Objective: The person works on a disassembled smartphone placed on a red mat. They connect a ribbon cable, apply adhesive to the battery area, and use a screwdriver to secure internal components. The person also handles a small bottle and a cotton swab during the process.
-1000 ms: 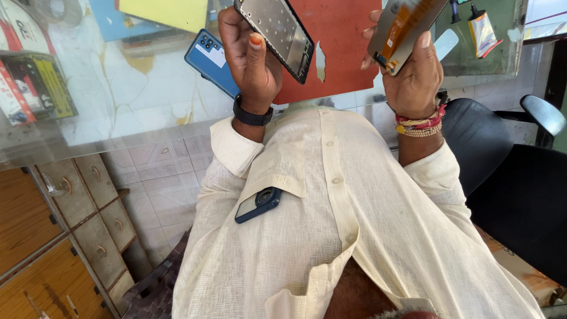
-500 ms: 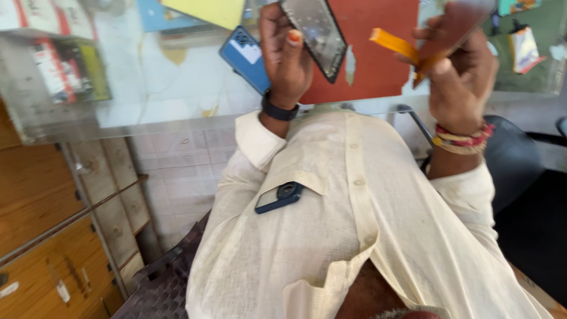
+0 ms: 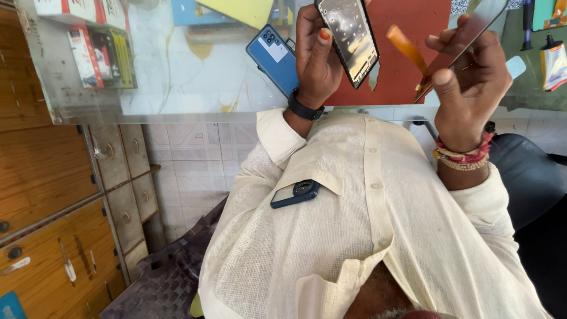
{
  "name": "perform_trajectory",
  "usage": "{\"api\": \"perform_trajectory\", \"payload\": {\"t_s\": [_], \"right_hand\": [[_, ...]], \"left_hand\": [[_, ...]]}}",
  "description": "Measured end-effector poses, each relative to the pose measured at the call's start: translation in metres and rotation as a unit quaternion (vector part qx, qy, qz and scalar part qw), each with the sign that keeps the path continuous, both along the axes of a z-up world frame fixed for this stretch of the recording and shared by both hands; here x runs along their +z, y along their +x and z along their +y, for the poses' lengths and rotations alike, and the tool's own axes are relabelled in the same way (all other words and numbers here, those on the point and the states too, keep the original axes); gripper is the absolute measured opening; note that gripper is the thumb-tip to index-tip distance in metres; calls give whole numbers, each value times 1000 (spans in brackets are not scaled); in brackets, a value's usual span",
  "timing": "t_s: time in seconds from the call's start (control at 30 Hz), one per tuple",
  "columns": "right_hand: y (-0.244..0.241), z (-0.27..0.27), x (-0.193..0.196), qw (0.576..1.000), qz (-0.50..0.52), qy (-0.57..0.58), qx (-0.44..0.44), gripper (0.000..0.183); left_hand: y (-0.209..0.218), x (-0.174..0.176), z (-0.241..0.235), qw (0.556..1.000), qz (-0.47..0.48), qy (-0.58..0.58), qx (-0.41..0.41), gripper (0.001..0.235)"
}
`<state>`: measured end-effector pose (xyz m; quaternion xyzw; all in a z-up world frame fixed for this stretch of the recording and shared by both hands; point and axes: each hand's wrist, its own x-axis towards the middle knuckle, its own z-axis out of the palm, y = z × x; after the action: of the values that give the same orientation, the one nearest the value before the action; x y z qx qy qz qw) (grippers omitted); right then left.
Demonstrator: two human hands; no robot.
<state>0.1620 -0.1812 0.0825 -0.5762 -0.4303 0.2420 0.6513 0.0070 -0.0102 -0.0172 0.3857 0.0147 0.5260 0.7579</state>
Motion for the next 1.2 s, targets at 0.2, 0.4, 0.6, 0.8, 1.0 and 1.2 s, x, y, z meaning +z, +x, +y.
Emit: {"api": "perform_trajectory", "payload": {"t_s": [0.2,0.4,0.6,0.8,1.0,1.2], "right_hand": [[-14,3,-4,999,-51,-20,-1,75],[-17,4,-6,992,-124,-26,13,75],[-14,-1,-11,982,-181,-55,-2,75],[-12,-3,-14,975,-214,-60,-7,72],[-11,-3,-13,971,-231,-57,-6,72],[-12,-4,-10,970,-234,-64,-3,71]], "left_hand": [[0,-5,-2,1000,7,18,21,41],[-4,-8,3,999,7,32,27,42],[-5,-9,5,998,1,59,30,44],[-5,-8,7,997,2,69,26,42],[-5,-8,9,995,16,90,30,41],[-5,-11,8,995,28,92,20,44]]}}
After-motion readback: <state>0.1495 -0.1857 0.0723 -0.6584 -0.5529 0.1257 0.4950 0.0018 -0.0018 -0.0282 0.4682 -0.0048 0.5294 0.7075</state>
